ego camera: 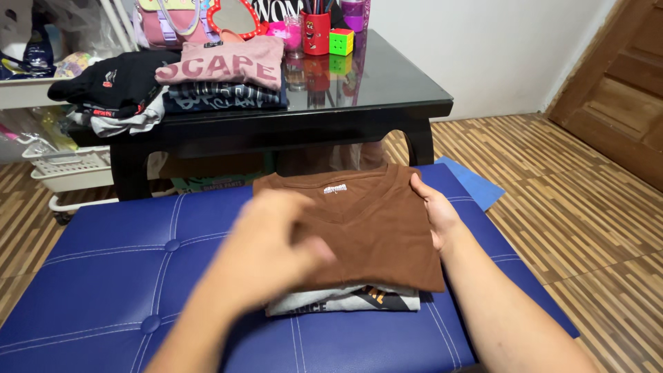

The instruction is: The person folds several t-shirts one by one on a blue ottoman. They smooth each shirt, fold the sides and bottom, then stack the folded shirts on a nearby table.

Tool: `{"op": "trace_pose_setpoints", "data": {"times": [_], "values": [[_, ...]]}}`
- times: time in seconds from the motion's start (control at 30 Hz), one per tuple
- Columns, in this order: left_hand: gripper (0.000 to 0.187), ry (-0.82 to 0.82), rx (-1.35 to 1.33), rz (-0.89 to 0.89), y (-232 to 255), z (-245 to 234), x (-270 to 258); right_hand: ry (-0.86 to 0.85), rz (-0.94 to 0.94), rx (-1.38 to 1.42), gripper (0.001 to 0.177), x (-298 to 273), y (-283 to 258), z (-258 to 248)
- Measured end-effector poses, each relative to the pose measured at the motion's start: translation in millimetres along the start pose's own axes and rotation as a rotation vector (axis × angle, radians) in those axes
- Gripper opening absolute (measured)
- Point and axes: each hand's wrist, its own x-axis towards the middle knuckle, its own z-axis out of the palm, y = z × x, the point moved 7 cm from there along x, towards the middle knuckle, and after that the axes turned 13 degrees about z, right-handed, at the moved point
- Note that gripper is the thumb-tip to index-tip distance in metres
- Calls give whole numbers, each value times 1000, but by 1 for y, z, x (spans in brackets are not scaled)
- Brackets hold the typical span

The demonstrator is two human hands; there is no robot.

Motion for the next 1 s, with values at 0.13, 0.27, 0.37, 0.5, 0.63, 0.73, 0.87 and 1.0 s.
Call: {"op": "trace_pose_setpoints", "data": {"times": [0.13,0.27,0.37,0.5,0.63,0.73,0.87,1.0], "values": [[98,-126,277,486,58,45,-13,7,7,2,55,1,-1,-3],[84,-228,508,344,31,67,-13,83,5,-40,56,1,0,-8],[75,-284,506,348,21,78,-14,22,-6,-25,54,-1,-2,-4],[76,-195,572,509,25,61,-22,51,-1,-36,55,-2,0,-2],[105,-408,458,359,28,62,-33,-45,7,11,59,-2,0,1],[101,-265,275,428,61,73,-29,-162,27,38,57,-2,2,5],[88,-105,347,669,92,98,-37,-277,95,39,47,-7,8,9],[68,-78,166,754,79,99,-55,-188,21,-94,50,-12,7,11]]}}
